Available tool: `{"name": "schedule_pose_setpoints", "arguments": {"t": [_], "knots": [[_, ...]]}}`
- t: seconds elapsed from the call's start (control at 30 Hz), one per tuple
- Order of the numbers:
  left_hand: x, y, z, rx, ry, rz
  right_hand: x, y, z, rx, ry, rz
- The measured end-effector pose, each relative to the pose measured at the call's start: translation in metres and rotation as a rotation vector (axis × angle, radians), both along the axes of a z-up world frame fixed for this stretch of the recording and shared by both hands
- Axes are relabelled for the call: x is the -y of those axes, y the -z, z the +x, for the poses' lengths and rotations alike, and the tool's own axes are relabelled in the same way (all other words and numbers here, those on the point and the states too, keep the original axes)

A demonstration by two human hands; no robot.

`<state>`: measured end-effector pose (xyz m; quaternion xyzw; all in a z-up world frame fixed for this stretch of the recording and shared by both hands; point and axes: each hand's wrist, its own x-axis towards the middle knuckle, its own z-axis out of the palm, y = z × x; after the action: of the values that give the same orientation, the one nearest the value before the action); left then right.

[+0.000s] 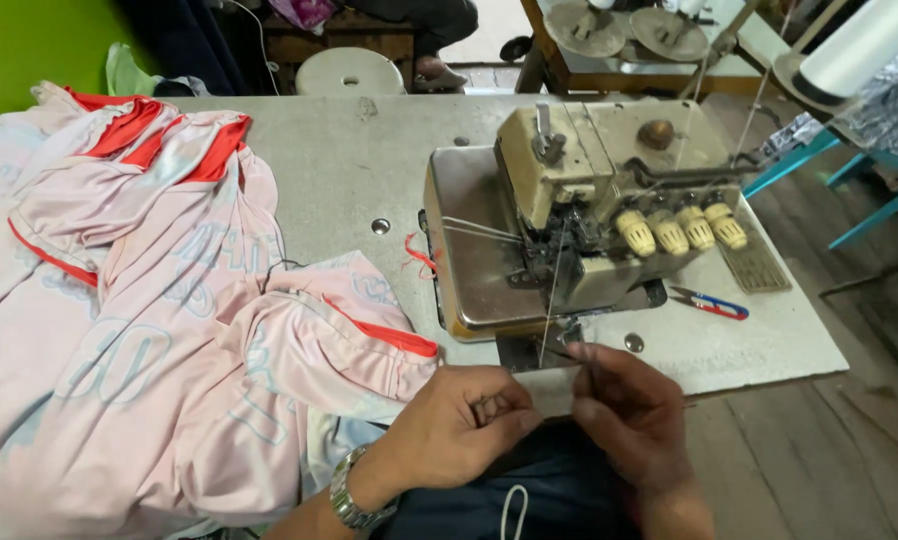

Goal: Threading an industrial overlock sewing machine and preparing a garment for sewing

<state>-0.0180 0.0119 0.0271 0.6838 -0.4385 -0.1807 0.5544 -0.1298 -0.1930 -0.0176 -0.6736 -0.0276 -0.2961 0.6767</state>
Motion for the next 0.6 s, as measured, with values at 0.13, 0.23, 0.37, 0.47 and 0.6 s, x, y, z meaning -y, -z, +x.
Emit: {"name": "schedule_pose_setpoints", "arguments": {"t": [0.13, 0.23, 0.37, 0.47, 0.6], "knots": [[0.004, -0.003, -0.004, -0.185, 0.027, 0.0, 0.0, -0.018, 0.005, -0.084, 0.015, -0.435], [0.004, -0.003, -0.009, -0.181, 0.026, -0.018, -0.002, -0.029, 0.011, -0.01, 0.059, -0.777], [0.006, -0.008, -0.014, -0.124, 0.007, 0.01, -0.001, -0.032, 0.017, 0.128, -0.01, -0.852], [0.008, -0.02, -0.015, 0.074, -0.071, -0.122, 0.004, -0.03, 0.015, 0.159, 0.022, -0.829], [0.025, -0.017, -0.01, 0.651, -0.079, -0.277, 0.005, -0.035, 0.008, 0.237, 0.105, -0.648]]}}
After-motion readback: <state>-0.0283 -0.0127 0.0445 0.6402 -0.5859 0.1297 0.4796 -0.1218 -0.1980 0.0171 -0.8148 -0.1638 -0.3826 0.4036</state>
